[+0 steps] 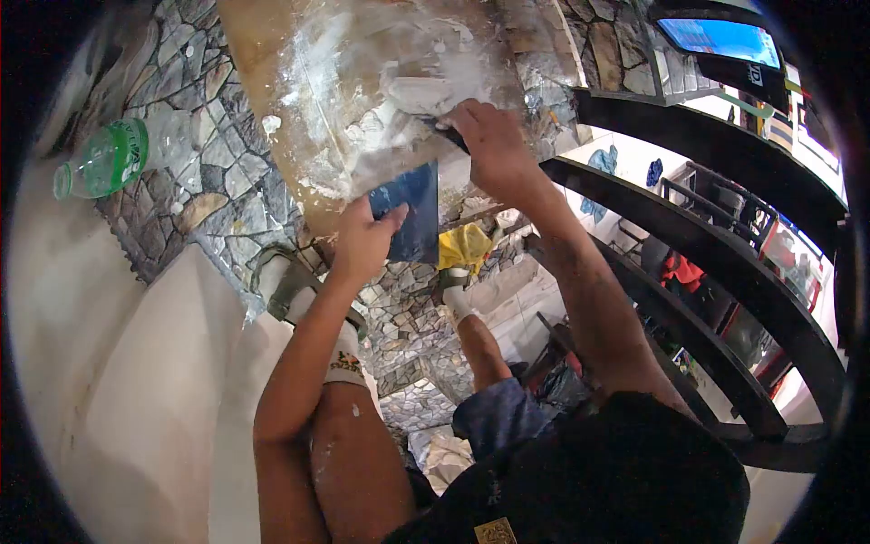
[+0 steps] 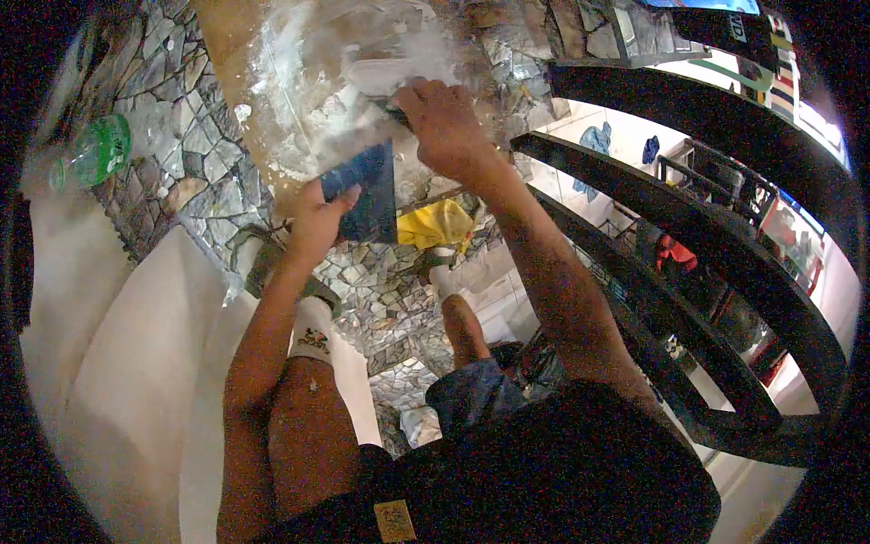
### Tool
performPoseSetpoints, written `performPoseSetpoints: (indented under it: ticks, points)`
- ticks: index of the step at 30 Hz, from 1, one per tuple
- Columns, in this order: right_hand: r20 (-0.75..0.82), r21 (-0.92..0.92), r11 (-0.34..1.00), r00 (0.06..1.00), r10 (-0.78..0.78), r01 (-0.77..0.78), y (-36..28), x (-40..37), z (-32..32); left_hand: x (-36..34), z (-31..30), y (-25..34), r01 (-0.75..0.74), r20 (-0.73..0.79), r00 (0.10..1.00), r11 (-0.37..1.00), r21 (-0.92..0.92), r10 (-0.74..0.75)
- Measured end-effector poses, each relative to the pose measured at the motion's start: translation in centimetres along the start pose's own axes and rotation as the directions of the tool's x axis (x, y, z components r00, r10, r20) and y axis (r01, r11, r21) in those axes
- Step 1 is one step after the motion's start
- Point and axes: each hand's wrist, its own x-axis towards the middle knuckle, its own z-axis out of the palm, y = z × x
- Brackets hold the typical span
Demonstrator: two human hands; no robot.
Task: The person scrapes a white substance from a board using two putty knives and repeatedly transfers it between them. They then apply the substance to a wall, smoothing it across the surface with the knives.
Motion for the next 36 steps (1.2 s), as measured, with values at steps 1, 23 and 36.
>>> performPoseSetpoints:
  ticks: [1,23,36]
  points:
    - [0.025,-0.035,0.999,1.0,0.007,-0.006,0.4,0.4,0.1,0.0,0.2,-1.9,-0.063,0.025,0.998,0.994,0.086,0.061]
    - [0.065,-0.156,0.988,0.998,0.008,0.002,0.4,3.0,4.7,-3.3,0.2,-14.8,-0.045,0.523,0.853,0.995,0.086,-0.007]
    - [0.139,-0.224,0.967,0.986,-0.091,0.121,1.1,6.1,2.4,-3.7,-0.1,-13.5,-0.243,0.56,0.822,0.955,0.17,0.109]
